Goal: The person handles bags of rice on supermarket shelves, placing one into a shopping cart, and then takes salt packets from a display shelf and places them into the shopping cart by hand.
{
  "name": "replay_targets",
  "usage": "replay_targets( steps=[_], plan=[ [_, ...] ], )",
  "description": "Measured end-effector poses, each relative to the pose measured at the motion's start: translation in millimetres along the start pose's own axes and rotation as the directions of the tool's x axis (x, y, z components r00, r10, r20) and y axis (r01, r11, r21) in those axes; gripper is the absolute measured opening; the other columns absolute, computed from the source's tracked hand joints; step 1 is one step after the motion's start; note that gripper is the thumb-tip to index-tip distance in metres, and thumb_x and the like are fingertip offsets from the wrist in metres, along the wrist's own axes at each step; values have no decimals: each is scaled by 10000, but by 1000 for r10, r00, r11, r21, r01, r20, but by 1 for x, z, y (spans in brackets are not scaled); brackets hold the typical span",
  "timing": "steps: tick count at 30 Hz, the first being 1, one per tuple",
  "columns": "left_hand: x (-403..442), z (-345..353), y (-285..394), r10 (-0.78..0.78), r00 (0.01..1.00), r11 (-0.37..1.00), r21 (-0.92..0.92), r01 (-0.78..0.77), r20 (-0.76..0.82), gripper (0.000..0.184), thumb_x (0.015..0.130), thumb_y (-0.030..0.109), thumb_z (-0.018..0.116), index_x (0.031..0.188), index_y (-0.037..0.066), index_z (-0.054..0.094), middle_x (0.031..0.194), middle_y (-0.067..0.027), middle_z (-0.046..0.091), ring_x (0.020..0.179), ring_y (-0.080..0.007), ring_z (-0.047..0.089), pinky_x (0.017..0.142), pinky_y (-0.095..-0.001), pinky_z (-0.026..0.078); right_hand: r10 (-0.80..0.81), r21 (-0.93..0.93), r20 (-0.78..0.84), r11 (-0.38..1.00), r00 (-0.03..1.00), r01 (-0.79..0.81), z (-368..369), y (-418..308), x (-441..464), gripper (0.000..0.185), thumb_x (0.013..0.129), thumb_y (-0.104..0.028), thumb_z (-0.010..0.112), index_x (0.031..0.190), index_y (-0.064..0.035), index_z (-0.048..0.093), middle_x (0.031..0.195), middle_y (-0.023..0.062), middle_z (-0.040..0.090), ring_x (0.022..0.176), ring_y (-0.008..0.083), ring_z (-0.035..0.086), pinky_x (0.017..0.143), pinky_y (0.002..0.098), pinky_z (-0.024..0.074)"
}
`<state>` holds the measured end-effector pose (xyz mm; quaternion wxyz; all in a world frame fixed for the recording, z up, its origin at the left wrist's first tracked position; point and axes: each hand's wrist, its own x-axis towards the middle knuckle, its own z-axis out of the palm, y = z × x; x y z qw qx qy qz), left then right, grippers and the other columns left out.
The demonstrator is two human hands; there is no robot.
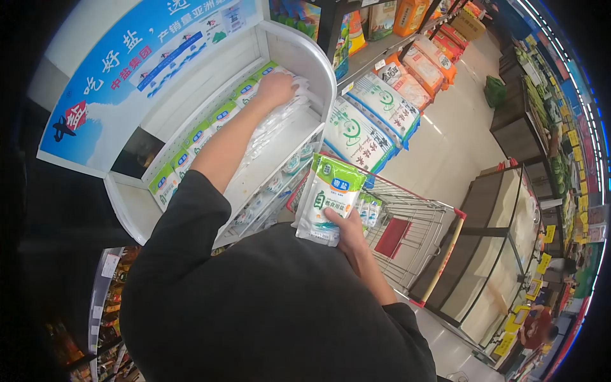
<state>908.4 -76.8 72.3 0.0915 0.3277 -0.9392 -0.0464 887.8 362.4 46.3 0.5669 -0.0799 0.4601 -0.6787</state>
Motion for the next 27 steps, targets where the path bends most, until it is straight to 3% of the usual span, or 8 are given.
replay_targets(
  steps=[7, 11, 13, 17, 18, 21, 25, 27],
  plan=[
    [-36, -19, -30, -281, 940, 848, -508, 149, -195, 547, 987, 445, 607, 1249, -22, 719, 1139, -294, 719, 1099, -457, 681, 991, -510, 508, -8, 17, -39, 1000, 999, 9, 4, -2, -5, 471, 940, -20, 737, 1365, 56, 547, 1255, 188, 703, 1089, 293, 730, 941, 433, 618],
    [-80, -50, -14, -504, 598, 745, -664, -65, -624, 389, 1029, 285, 650, 1205, -56, 712, 932, -283, 739, 826, -298, 755, 766, -385, 556, -43, -10, -60, 999, 997, 42, 3, 3, 4, 450, 964, -26, 710, 1374, 47, 540, 1241, 176, 711, 1080, 290, 732, 940, 436, 618],
    [-126, -83, 25, -476, 653, 653, -734, -186, -589, 315, 1037, 203, 630, 1214, -42, 718, 974, -243, 766, 850, -267, 757, 786, -363, 560, 33, 40, -112, 999, 993, -29, -5, 4, 11, 468, 976, -9, 687, 1408, 38, 511, 1285, 182, 690, 1106, 291, 721, 952, 439, 613],
    [-197, -83, 89, 67, 631, 673, -431, -601, -773, 297, 1060, 100, 557, 1280, -65, 670, 1186, -209, 751, 1120, -317, 734, 1056, -411, 533, -2, 257, -100, 966, 995, 28, 2, -10, 26, 528, 1112, -356, 523, 1509, -18, 438, 1432, 193, 597, 1282, 322, 627, 1059, 492, 552],
    [-208, -76, 99, 280, 640, 644, -354, -678, -715, 314, 1043, 113, 574, 1283, -69, 663, 1235, -209, 732, 1173, -333, 712, 1093, -427, 515, 27, 231, -107, 973, 994, -2, 8, -18, 30, 739, 1092, -608, 349, 1553, -33, 397, 1508, 168, 552, 1351, 329, 583, 1115, 517, 505],
    [-237, -50, 136, 690, 644, 614, -203, -762, -330, 366, 968, 151, 655, 1278, -43, 673, 1390, -196, 659, 1310, -338, 634, 1151, -458, 478, -47, 424, 67, 905, 997, 14, 3, -30, 33, 714, 1115, -581, 301, 1583, -46, 373, 1476, 181, 576, 1328, 351, 595, 1100, 494, 516],
    [-244, -28, 137, 662, 683, 618, -290, -731, -308, 401, 967, 224, 691, 1288, -15, 681, 1452, -170, 622, 1387, -319, 569, 1178, -482, 446, -98, 68, -30, 993, 995, 100, -10, -11, 30, 559, 1058, -312, 628, 1511, -35, 455, 1407, 146, 624, 1255, 285, 644, 1055, 456, 552],
    [-243, -38, 129, 680, 706, 472, -620, -627, -196, 449, 942, 272, 739, 1286, -11, 688, 1448, -188, 622, 1411, -327, 547, 1187, -463, 428, -57, 207, -22, 976, 998, 60, -13, -6, 27, 578, 966, -144, 736, 1476, -31, 487, 1379, 135, 637, 1211, 259, 665, 1020, 432, 578]
  ],
)
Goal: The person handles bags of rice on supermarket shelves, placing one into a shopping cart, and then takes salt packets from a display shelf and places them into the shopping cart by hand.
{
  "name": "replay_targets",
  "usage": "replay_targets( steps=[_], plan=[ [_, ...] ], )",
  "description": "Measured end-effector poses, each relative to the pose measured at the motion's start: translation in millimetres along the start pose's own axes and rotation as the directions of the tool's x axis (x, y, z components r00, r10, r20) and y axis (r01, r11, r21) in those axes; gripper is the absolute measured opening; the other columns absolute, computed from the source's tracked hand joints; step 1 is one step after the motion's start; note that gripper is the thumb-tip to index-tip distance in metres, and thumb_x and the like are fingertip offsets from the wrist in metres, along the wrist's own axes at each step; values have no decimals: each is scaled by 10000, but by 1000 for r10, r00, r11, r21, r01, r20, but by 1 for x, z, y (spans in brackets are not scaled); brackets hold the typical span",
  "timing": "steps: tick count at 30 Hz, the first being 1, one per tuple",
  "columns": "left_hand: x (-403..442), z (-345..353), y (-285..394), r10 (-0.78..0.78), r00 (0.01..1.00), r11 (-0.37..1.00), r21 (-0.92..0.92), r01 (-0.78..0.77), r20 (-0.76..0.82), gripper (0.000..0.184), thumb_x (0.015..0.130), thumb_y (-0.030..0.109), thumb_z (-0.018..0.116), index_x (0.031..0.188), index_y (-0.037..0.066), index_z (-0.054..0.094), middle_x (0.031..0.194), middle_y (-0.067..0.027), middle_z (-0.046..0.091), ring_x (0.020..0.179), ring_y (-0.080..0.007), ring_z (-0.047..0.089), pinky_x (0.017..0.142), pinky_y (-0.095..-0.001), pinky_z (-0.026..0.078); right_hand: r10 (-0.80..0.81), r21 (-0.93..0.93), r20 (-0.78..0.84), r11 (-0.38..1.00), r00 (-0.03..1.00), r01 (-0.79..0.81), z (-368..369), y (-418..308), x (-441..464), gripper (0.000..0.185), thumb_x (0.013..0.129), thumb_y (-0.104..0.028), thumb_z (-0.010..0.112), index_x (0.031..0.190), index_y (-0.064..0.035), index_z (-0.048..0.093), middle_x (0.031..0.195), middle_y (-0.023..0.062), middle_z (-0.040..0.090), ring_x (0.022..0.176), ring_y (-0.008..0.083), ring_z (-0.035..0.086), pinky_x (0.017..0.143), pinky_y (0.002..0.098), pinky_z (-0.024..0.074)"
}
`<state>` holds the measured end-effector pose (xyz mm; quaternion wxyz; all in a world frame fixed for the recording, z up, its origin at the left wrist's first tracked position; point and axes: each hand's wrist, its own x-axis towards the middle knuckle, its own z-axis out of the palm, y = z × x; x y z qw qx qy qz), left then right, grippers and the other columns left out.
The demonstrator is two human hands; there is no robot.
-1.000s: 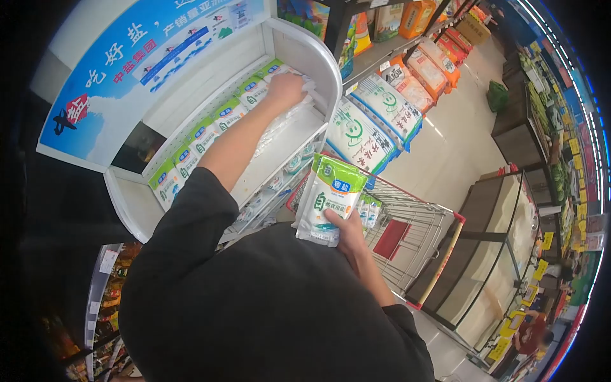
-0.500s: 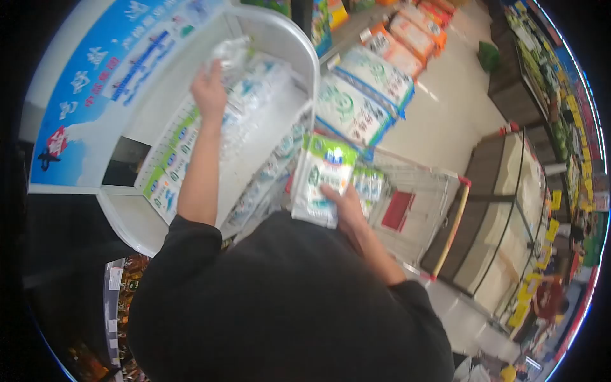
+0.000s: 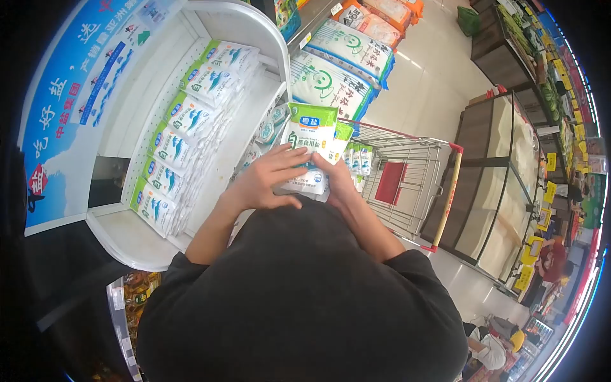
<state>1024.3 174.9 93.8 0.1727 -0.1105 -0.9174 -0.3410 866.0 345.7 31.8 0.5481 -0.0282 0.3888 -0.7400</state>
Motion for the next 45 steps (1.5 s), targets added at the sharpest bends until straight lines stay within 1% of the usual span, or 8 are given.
replay_targets(
  steps=[4, 6, 14, 18, 20, 23, 38, 45],
  plan=[
    [4, 1, -20, -204, 902, 969, -209, 130, -382, 549, 966, 275, 735, 1398, -32, 592, 1521, -219, 550, 1431, -338, 519, 1196, -435, 403, 55, 64, -20, 997, 998, -53, 11, -9, -8, 564, 923, -65, 767, 1428, 7, 527, 1328, 161, 674, 1156, 267, 700, 993, 418, 594],
    [10, 22, -43, -704, 618, 547, -822, 157, -350, 647, 994, 197, 706, 1513, -52, 411, 1504, -226, 528, 1368, -318, 551, 1162, -419, 426, 150, -84, 102, 986, 983, -142, 4, -9, -9, 568, 905, -65, 785, 1409, 23, 540, 1296, 159, 694, 1148, 266, 706, 999, 411, 588],
    [47, 59, -47, -743, 662, 450, -805, 386, -98, 781, 952, 118, 778, 1535, -41, 284, 1267, -177, 625, 1133, -215, 644, 956, -327, 546, 108, -201, 107, 976, 988, -85, 5, -3, -3, 580, 879, -93, 823, 1392, 12, 572, 1260, 125, 711, 1107, 223, 707, 958, 387, 577],
    [22, 39, -77, -823, 566, 486, -452, 748, 54, 691, 921, 165, 814, 1468, -59, 456, 1229, -250, 696, 1161, -294, 673, 978, -367, 545, 161, -61, -116, 984, 980, -169, -55, 20, 20, 465, 909, -41, 763, 1344, 35, 616, 1221, 151, 727, 1046, 233, 739, 892, 369, 615],
    [9, 21, -89, -613, 755, 693, 301, 655, -231, 639, 909, 179, 800, 1434, -47, 513, 1325, -273, 650, 1237, -415, 629, 1064, -437, 506, 129, -39, -274, 989, 953, -145, -128, 48, 47, 461, 925, -48, 744, 1352, 29, 589, 1193, 156, 740, 1002, 271, 764, 854, 422, 649],
    [-22, 20, -123, -461, 871, 704, 528, 475, -169, 622, 899, 180, 779, 1421, -49, 529, 1449, -283, 560, 1349, -484, 516, 1148, -492, 434, 293, 298, -552, 944, 781, -144, -248, 78, 70, 408, 952, -80, 711, 1327, 29, 592, 1177, 192, 741, 1024, 339, 760, 890, 501, 640],
    [-32, 68, -169, -514, 834, 638, 561, 528, -200, 508, 905, 81, 724, 1365, -73, 577, 1498, -249, 535, 1420, -433, 485, 1169, -516, 418, 339, -63, -829, 733, 444, -677, -573, 224, 53, 364, 959, -139, 703, 1271, 24, 610, 1039, 191, 758, 902, 357, 770, 808, 552, 635],
    [-28, 71, -172, -529, 820, 607, 578, 546, -220, 483, 912, 66, 736, 1356, -63, 597, 1489, -232, 556, 1393, -420, 521, 1157, -502, 432, 506, 106, -695, 775, 512, -623, -516, 188, 142, 465, 839, -20, 812, 1254, 67, 623, 1082, 187, 751, 856, 378, 761, 714, 566, 636]
  ],
)
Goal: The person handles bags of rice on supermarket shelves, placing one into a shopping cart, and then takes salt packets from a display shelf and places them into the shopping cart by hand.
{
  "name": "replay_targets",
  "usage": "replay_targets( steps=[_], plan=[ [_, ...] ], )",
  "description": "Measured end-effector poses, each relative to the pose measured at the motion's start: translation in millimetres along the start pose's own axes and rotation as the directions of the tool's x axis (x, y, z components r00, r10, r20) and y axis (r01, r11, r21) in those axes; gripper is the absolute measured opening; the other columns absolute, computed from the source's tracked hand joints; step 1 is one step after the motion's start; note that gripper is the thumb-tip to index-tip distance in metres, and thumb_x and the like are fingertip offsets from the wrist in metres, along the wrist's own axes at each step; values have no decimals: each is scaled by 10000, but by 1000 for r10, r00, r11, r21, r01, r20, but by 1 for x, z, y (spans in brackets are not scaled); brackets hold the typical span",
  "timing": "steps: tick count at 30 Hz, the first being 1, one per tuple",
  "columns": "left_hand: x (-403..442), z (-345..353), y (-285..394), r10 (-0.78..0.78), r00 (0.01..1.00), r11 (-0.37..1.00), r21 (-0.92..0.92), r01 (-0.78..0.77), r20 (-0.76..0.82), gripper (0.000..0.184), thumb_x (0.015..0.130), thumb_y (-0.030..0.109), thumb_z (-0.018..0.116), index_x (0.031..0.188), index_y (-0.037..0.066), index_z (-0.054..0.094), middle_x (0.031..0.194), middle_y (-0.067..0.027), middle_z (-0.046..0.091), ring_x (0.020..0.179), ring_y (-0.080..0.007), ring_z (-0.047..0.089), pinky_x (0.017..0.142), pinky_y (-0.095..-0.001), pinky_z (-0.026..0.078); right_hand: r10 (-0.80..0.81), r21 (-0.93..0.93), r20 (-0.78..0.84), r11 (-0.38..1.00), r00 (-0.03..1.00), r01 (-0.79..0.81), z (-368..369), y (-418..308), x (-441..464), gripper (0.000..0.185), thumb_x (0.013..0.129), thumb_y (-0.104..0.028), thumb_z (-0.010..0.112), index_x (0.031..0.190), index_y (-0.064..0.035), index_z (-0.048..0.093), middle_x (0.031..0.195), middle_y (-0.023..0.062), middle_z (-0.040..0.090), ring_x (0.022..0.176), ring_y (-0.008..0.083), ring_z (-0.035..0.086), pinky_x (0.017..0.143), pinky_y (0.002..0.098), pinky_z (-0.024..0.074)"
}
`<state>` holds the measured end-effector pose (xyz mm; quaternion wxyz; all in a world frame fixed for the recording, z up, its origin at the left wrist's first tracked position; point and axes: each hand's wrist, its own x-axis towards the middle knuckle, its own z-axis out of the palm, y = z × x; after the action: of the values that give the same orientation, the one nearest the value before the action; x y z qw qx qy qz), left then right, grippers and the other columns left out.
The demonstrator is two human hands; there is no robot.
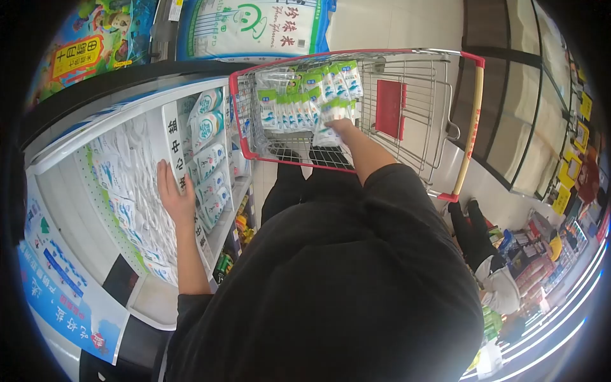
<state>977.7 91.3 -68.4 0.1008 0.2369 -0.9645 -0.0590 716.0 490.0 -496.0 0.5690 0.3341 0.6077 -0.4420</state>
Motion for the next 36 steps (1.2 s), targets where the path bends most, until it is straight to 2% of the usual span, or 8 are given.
replay_targets(
  steps=[5, 8, 15, 21, 24, 33, 35, 36],
  plan=[
    [1, -3, 4, -26, 1000, 1000, 14, 26, 11, 474, 906, 70, 736, 1345, -57, 608, 1484, -231, 558, 1372, -413, 537, 1136, -494, 451, -170, -477, -167, 876, 971, 71, 43, -74, -39, 365, 804, -35, 825, 1150, 13, 717, 1080, 161, 772, 983, 380, 755, 804, 521, 619],
    [-1, -2, 1, 2, 1000, 1000, 16, -1, -10, 478, 897, 74, 736, 1341, -50, 611, 1481, -231, 560, 1360, -415, 545, 1130, -493, 457, -557, -917, -194, 395, 807, 53, 37, -89, -26, 457, 746, -132, 875, 1177, -40, 754, 1040, 181, 778, 914, 291, 763, 821, 374, 608],
    [-3, -6, 2, 18, 999, 999, 30, -17, -32, 498, 885, 88, 733, 1347, -48, 606, 1471, -242, 563, 1351, -419, 547, 1127, -489, 455, -425, -791, 128, 502, 896, 350, -1, -68, -71, 504, 779, -188, 870, 1247, -59, 736, 985, 178, 783, 828, 274, 762, 754, 398, 602],
    [-6, -7, 1, 31, 998, 999, 43, -29, -47, 497, 893, 95, 725, 1354, -44, 600, 1467, -235, 568, 1345, -409, 553, 1129, -502, 448, -508, -895, 334, 94, 794, 436, -64, 56, -148, 551, 891, -507, 746, 1225, -69, 734, 1114, 234, 758, 1067, 379, 726, 953, 450, 553],
    [-8, -9, 3, 31, 998, 998, 51, -28, -50, 499, 893, 102, 729, 1352, -44, 599, 1464, -229, 573, 1347, -401, 553, 1133, -503, 446, -329, -865, 303, 299, 895, 403, -83, 75, -191, 536, 973, -524, 637, 1226, -61, 728, 1136, 230, 752, 1088, 408, 709, 971, 466, 537],
    [-14, -5, -1, 30, 997, 995, 99, -23, -77, 495, 896, 134, 728, 1341, -44, 605, 1458, -212, 586, 1356, -380, 553, 1145, -515, 438, -387, -833, 501, 29, 774, 553, -103, 69, -232, 537, 1054, -503, 528, 1346, -75, 669, 1228, 233, 714, 1180, 436, 647, 1020, 489, 502],
    [-14, -6, 0, 22, 998, 997, 80, -17, -66, 497, 893, 141, 729, 1340, -39, 608, 1456, -211, 587, 1357, -368, 554, 1153, -515, 434, -574, -819, 535, -172, 620, 548, -118, 85, -214, 573, 1047, -536, 532, 1393, -91, 637, 1360, 233, 652, 1271, 426, 598, 1068, 480, 481],
    [-14, -8, 0, 26, 997, 996, 86, -20, -68, 505, 888, 147, 733, 1341, -38, 608, 1458, -212, 585, 1360, -358, 553, 1161, -515, 430, -514, -849, 495, -116, 700, 515, -116, 81, -216, 588, 1043, -554, 533, 1413, -107, 627, 1489, 224, 562, 1365, 420, 529, 1127, 469, 451]
  ],
)
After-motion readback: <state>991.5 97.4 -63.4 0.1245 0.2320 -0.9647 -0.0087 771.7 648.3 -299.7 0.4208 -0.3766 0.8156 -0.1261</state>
